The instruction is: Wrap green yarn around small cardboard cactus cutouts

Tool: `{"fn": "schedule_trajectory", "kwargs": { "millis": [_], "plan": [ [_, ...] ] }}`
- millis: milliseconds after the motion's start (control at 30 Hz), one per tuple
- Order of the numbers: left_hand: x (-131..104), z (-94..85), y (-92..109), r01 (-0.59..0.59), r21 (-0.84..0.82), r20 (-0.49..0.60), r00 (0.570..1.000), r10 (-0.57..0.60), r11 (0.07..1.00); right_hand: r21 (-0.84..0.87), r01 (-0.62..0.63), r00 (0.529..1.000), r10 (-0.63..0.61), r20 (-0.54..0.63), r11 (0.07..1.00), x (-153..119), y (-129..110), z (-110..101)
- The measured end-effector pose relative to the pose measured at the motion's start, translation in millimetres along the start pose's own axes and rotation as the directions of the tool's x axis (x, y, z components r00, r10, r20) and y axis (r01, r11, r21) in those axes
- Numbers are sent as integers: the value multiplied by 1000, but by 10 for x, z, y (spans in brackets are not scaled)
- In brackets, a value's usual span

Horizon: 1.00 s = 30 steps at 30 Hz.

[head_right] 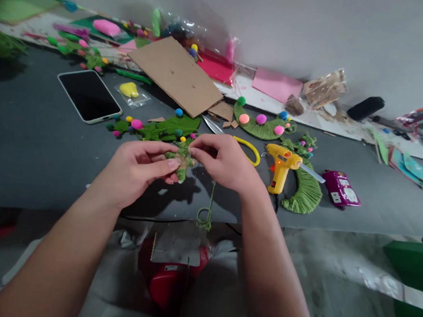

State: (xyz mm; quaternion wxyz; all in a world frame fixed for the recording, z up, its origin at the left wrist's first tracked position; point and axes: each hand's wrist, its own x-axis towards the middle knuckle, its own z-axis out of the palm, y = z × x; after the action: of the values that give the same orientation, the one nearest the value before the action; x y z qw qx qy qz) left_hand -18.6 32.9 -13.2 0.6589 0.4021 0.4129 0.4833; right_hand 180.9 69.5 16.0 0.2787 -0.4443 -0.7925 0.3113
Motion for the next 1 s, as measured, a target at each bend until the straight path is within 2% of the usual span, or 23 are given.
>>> {"fn": "schedule_trajectory", "kwargs": {
  "millis": [133, 200, 267, 367, 467, 567, 767, 1000],
  "plan": [
    [13, 28, -63, -60, 315, -61, 995, 83, 947, -39, -128, 991, 129, 26, 991, 22, -66, -58],
    [28, 31, -100, -64, 400, -91, 990, 109, 914, -55, -178, 984, 179, 19, 982, 23, -134, -46],
    [41, 32, -123, -62, 448, -121, 984, 129, 892, -50, -188, 981, 190, 28, 981, 25, -202, -10],
    [49, 31, -121, -89, 505, -126, 976, 176, 859, -71, -134, 990, 137, 44, 988, 25, -270, 60],
    [57, 7, -91, -113, 464, -140, 970, 199, 879, -123, -24, 999, 30, 46, 992, 3, -296, 111],
    [80, -46, -54, -147, 328, -177, 961, 213, 933, -174, 42, 999, -39, 20, 984, -36, -328, 138],
    [124, -130, -19, -185, 63, -217, 957, 194, 981, -217, 14, 994, -37, -103, 976, -80, -446, 162],
    [113, -157, -22, -233, 73, -228, 943, 243, 970, -257, 8, 982, -56, -179, 966, -105, -475, 181]
  ]
}}
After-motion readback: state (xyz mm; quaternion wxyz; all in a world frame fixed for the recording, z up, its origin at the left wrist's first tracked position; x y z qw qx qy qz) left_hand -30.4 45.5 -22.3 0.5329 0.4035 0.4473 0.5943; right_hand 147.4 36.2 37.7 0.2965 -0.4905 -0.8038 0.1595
